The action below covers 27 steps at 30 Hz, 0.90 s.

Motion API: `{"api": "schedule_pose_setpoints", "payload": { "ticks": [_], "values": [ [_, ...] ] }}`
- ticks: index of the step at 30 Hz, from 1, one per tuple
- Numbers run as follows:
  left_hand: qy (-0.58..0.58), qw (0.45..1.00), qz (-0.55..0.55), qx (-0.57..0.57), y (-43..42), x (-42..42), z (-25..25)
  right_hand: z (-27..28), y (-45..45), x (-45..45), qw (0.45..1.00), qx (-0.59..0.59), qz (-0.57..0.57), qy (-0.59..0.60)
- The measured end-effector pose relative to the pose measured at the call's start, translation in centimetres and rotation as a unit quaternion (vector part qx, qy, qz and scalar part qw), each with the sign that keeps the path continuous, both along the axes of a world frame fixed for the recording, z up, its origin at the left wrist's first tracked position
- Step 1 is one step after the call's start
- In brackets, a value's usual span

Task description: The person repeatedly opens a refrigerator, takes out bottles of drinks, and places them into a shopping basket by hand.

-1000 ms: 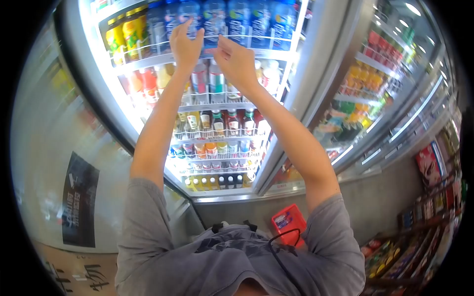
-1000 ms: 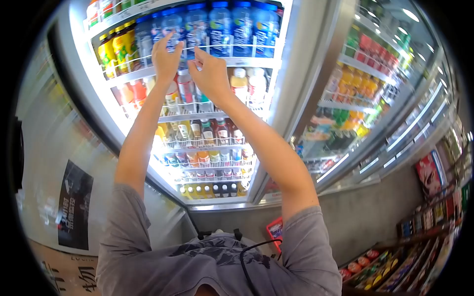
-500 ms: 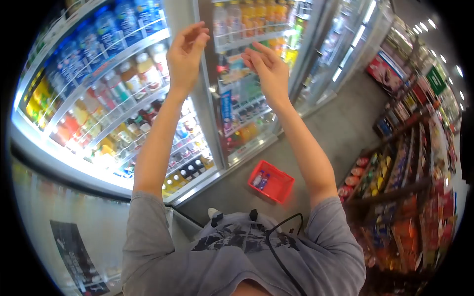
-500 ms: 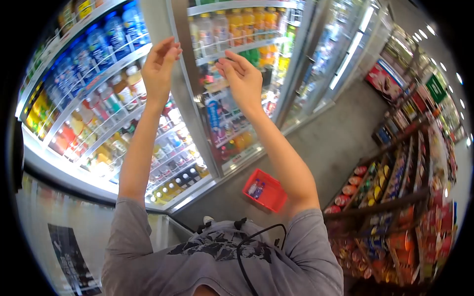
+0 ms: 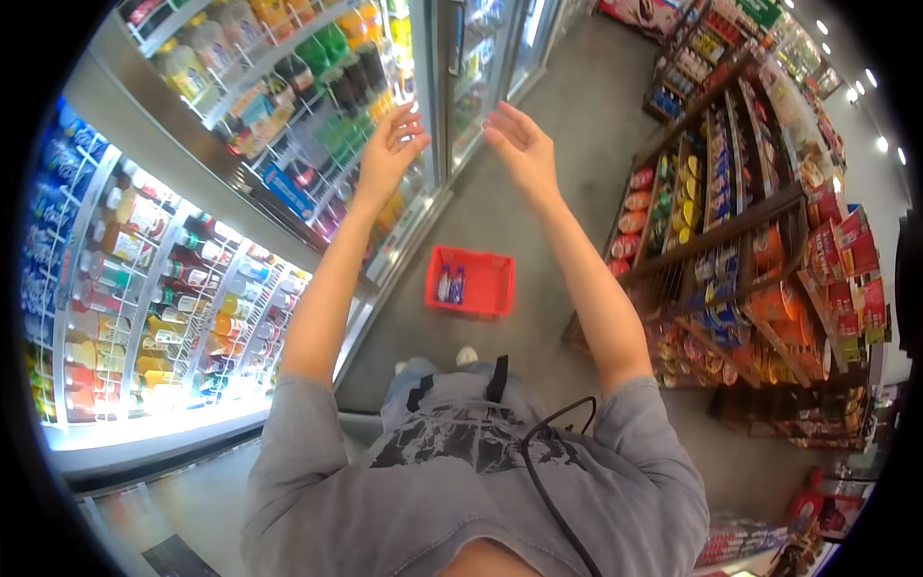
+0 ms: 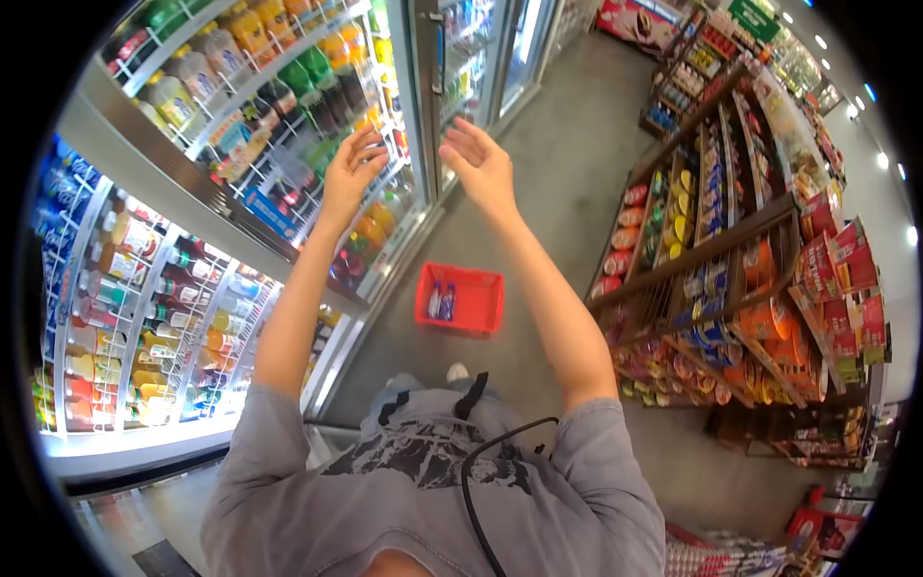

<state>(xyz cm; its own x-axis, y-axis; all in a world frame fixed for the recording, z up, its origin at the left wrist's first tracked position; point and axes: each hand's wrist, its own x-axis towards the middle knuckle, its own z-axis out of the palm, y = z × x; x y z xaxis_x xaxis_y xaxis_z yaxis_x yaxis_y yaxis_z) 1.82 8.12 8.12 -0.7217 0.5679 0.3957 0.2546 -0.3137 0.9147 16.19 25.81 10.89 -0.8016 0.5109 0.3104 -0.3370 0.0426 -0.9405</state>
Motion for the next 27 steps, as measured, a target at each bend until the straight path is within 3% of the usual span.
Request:
{"api": "schedule_pose_setpoints", "payload": {
  "ticks": [6,14,17,21,27],
  "values": [
    [-0.094,0.992,-0.007,-0.083,0.1,0.6,-9.0,-10.2,1.7,1.5,0.994,-0.050,-0.040,-0.090],
    [-0.170,0.972,0.002,-0.165,-4.0,1.0,-27.1,-26.0,0.4,2.3,0.953,-0.103,-0.059,-0.280],
    [-0.203,0.950,-0.003,-0.235,-6.0,2.8,-34.6,-37.2,0.8,2.3,0.942,-0.118,-0.062,-0.307],
    [-0.234,0.936,0.003,-0.262,-6.4,5.2,-44.6,-45.3,0.1,1.9,0.905,-0.121,-0.077,-0.400],
    [-0.242,0.919,0.017,-0.312,-1.9,4.0,-59.7,-62.2,1.9,1.3,0.897,-0.034,-0.099,-0.430]
  ]
}}
